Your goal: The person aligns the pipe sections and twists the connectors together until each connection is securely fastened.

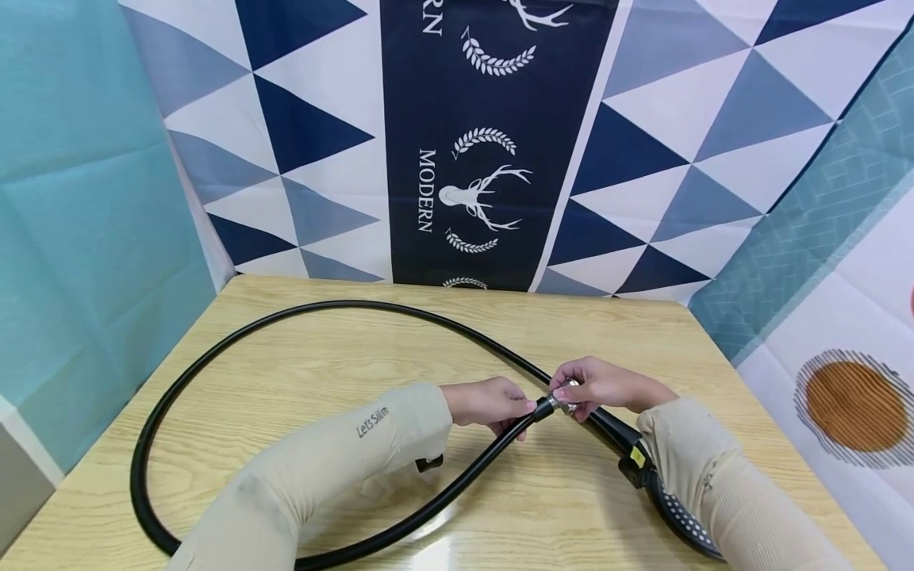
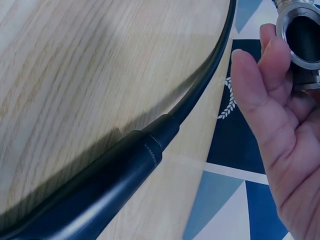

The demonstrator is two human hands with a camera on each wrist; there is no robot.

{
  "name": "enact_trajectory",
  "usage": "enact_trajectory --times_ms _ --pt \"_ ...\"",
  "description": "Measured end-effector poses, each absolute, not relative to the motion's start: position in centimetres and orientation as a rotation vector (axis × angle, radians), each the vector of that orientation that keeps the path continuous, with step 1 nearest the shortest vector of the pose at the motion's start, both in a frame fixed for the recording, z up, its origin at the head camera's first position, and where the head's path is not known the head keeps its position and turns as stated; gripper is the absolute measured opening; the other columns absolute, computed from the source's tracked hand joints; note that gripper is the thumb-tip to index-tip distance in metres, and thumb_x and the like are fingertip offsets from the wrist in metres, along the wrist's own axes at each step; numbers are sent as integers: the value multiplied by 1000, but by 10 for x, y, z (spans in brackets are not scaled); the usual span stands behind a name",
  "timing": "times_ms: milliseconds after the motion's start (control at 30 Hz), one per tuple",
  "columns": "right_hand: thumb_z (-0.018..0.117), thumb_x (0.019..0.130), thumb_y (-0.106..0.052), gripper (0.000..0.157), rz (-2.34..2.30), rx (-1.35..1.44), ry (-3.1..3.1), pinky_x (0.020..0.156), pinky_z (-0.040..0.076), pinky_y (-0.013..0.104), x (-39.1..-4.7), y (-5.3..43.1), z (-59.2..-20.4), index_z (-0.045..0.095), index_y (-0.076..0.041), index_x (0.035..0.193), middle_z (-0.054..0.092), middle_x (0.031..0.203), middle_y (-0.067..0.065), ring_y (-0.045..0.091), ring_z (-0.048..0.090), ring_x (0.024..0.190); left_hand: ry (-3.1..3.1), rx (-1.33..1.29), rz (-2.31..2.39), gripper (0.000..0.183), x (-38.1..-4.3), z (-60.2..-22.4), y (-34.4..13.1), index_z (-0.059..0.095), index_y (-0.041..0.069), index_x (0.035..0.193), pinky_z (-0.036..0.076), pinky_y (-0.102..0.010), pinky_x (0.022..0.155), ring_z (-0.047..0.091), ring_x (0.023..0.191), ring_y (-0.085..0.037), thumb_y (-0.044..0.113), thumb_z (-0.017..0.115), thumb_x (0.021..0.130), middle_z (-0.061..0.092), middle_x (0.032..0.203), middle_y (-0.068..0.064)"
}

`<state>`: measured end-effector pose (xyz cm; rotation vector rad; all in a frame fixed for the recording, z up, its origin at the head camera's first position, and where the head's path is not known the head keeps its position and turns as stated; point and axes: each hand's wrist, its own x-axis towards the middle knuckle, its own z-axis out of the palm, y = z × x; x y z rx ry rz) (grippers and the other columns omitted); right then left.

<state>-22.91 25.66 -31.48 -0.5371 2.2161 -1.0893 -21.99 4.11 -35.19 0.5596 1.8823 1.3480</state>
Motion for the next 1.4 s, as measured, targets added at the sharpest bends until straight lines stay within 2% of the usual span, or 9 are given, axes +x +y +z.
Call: enact_trajectory --times_ms 167,400,600,700,800,933,1167,1267,1400 --pt "57 97 -12 21 -1081 -533 2210 61 53 33 -228 255 -317 56 9 101 56 73 2 14 56 62 1862 550 1292 32 -220 -350 41 56 -20 105 43 -22 53 51 55 -10 8 43 103 58 70 -10" --pt "57 96 -12 22 -1078 -525 2211 61 53 32 -230 257 -318 55 9 101 56 73 2 14 56 62 1878 535 1299 29 -221 -350 41 57 -17 109 42 -22 54 51 56 -9 9 47 102 57 67 -4" --pt "57 96 -12 22 -1046 -515 2244 62 53 31 -234 257 -315 56 10 102 54 73 2 14 57 62 1915 530 1325 27 -224 -350 44 59 -17 102 45 -22 53 53 54 -10 9 52 99 65 82 -25" --pt "57 96 -12 22 -1051 -510 2253 62 53 29 -235 257 -312 57 10 102 54 73 2 15 58 62 1924 533 1318 28 -226 -348 45 59 -15 103 45 -23 53 54 55 -10 11 50 101 65 88 -28" --pt "57 96 -12 22 -1060 -508 2245 62 53 29 -235 257 -311 57 9 101 54 72 2 14 57 62 1911 544 1289 29 -226 -345 46 59 -16 102 45 -24 52 53 55 -11 11 48 101 64 80 -21" --pt "57 96 -12 22 -1073 -513 2235 61 52 28 -234 258 -311 57 10 101 55 72 2 13 57 61 1926 546 1265 26 -224 -342 48 58 -14 93 43 -24 50 52 53 -11 10 50 100 60 71 -13" --pt "57 96 -12 22 -1070 -500 2222 63 53 30 -232 258 -313 57 9 102 54 73 2 15 57 63 1983 524 1276 26 -221 -345 51 60 -13 88 42 -22 48 50 51 -10 10 56 97 58 62 -5" --pt "57 96 -13 23 -1055 -502 2243 63 54 31 -233 258 -312 57 9 102 55 73 2 16 58 63 2003 519 1294 26 -221 -345 51 61 -13 85 42 -22 47 50 50 -9 10 58 96 63 67 -16" --pt "57 96 -13 23 -1051 -506 2259 62 54 30 -233 258 -309 57 9 102 55 73 2 15 58 63 1987 538 1299 27 -222 -345 51 61 -14 89 43 -22 49 51 52 -9 11 55 98 66 85 -28"
